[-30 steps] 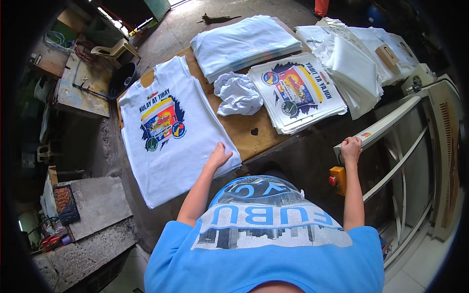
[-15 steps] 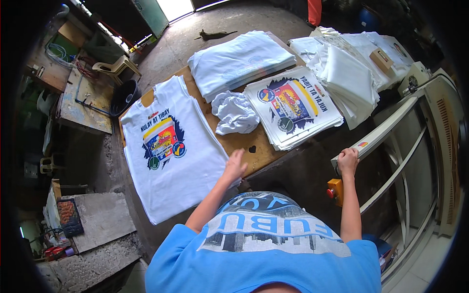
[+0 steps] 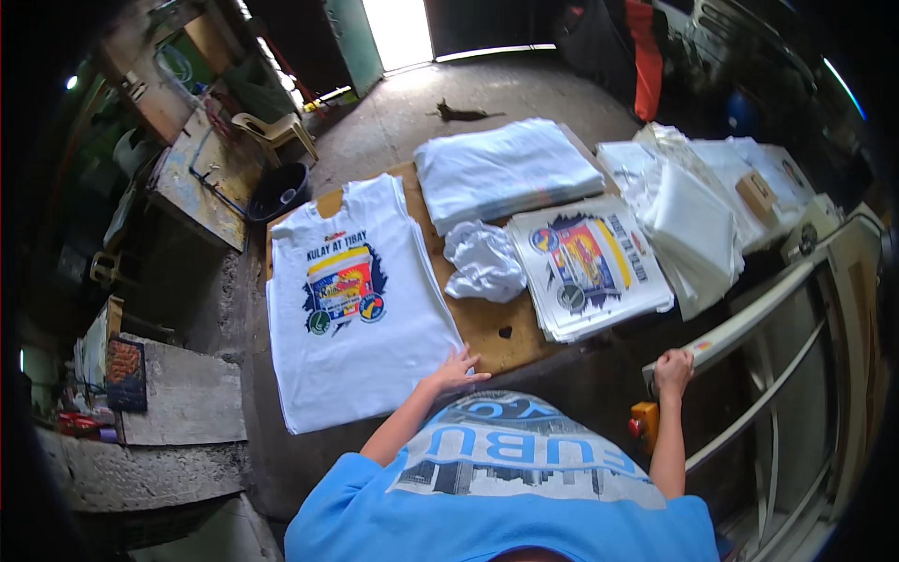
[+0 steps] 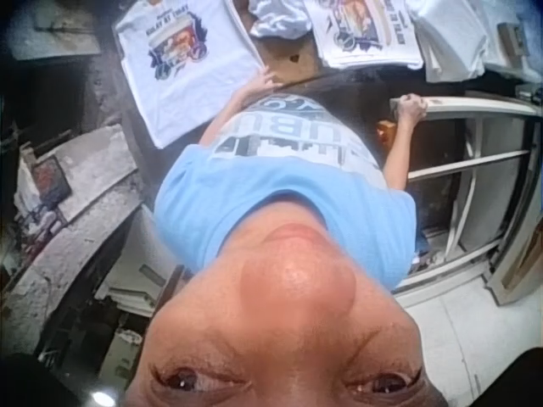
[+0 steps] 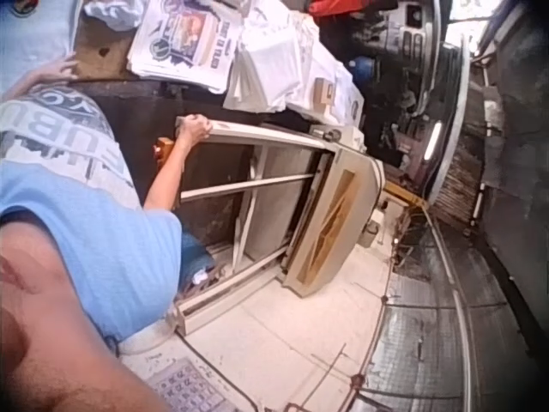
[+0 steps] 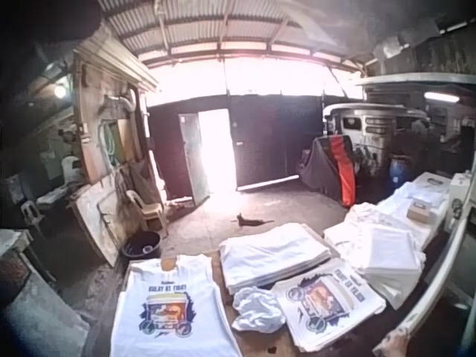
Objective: Operating a heat-transfer printing machine to apply designs to t-shirts.
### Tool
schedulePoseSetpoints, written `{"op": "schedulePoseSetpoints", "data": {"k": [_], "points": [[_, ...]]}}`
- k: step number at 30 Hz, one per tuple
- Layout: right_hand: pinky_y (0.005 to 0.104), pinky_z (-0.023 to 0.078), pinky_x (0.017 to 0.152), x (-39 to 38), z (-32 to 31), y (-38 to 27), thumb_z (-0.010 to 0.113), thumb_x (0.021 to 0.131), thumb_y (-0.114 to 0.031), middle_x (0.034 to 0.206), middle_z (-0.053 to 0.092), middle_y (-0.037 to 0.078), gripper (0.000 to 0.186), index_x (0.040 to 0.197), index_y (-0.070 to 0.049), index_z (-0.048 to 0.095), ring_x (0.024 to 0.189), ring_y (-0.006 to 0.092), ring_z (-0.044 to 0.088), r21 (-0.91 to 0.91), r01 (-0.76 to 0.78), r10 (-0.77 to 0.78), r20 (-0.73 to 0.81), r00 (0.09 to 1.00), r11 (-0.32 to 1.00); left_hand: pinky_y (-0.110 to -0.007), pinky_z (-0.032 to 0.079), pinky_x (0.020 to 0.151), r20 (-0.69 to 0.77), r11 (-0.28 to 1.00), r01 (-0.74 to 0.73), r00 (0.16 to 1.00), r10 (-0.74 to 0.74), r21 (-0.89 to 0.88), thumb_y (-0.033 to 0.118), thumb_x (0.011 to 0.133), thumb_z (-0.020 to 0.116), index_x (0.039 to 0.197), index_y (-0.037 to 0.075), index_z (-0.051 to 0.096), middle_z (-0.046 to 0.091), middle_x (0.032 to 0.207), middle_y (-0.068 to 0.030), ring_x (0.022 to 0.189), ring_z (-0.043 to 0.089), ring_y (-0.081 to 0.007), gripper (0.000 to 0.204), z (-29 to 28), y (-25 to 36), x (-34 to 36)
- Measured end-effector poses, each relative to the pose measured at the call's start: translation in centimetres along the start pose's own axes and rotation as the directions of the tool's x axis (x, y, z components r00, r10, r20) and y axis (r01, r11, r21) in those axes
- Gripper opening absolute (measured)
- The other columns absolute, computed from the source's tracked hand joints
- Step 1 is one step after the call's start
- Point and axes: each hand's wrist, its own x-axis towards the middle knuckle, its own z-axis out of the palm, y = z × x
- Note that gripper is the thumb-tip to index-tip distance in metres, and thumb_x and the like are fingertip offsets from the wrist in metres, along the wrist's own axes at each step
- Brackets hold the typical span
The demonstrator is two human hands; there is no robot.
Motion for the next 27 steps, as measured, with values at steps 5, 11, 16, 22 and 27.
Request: {"op": "schedulePoseSetpoints", "data": {"k": [5,11,16,22,27], "points": [[0.0533,0.037,0.088,-0.6,-0.6,-0.2,0.050,0.073,-0.012,0.093,0.059,0.008,0.015,0.073,-0.004,0.063,0.107,0.0250,0.046,0.019,-0.046,0.045,0.026,0.999,0.999,-0.032,0.046,0.054,-0.509,0.915,-0.211,0.861,0.007,-0.344,0.028,0.074,0.062,0.070,0.001,0.056,0.061,0.065,-0.0125,0.053,0.058,-0.0251,0.028,-4.1,2.6,-1.3],[0.0531,0.035,0.090,-0.2,-0.8,-0.6,0.050,0.074,-0.011,0.094,0.058,0.011,0.015,0.076,-0.003,0.063,0.109,0.0261,0.044,0.007,-0.034,0.033,0.083,0.996,0.999,-0.042,0.046,0.063,-0.498,0.972,0.185,0.835,-0.233,-0.145,0.009,0.063,0.051,0.062,0.005,0.059,0.059,0.068,-0.0204,0.068,0.059,-0.0357,0.009,0.5,-1.8,-3.0],[0.0516,0.037,0.088,0.0,-0.2,-0.5,0.050,0.073,-0.011,0.094,0.058,0.011,0.015,0.075,-0.003,0.063,0.107,0.0264,0.045,-0.005,-0.023,0.023,0.022,0.999,1.000,-0.043,0.047,0.066,-0.434,0.944,0.288,0.839,-0.329,-0.158,0.007,0.061,0.050,0.064,0.005,0.061,0.059,0.071,-0.0212,0.070,0.059,-0.0367,0.012,2.6,-4.0,-3.3],[0.0496,0.039,0.085,0.2,0.4,0.8,0.051,0.072,-0.012,0.093,0.059,0.011,0.015,0.072,-0.005,0.064,0.104,0.0265,0.047,-0.035,-0.038,0.039,0.031,0.999,0.999,-0.044,0.047,0.067,-0.450,0.919,0.214,0.820,-0.353,-0.331,0.007,0.060,0.050,0.063,0.005,0.061,0.059,0.070,-0.0223,0.070,0.059,-0.0376,0.011,-2.0,0.4,-4.1],[0.0422,0.044,0.079,1.1,1.6,1.0,0.050,0.073,-0.015,0.088,0.059,0.013,0.016,0.073,-0.005,0.063,0.091,0.0303,0.052,-0.091,0.089,-0.089,-0.004,0.996,0.992,-0.042,0.048,0.066,-0.453,0.889,0.314,0.774,-0.443,-0.334,0.009,0.060,0.052,0.065,0.003,0.063,0.060,0.069,-0.0216,0.069,0.060,-0.0357,0.014,3.5,-5.5,-2.1]]}}
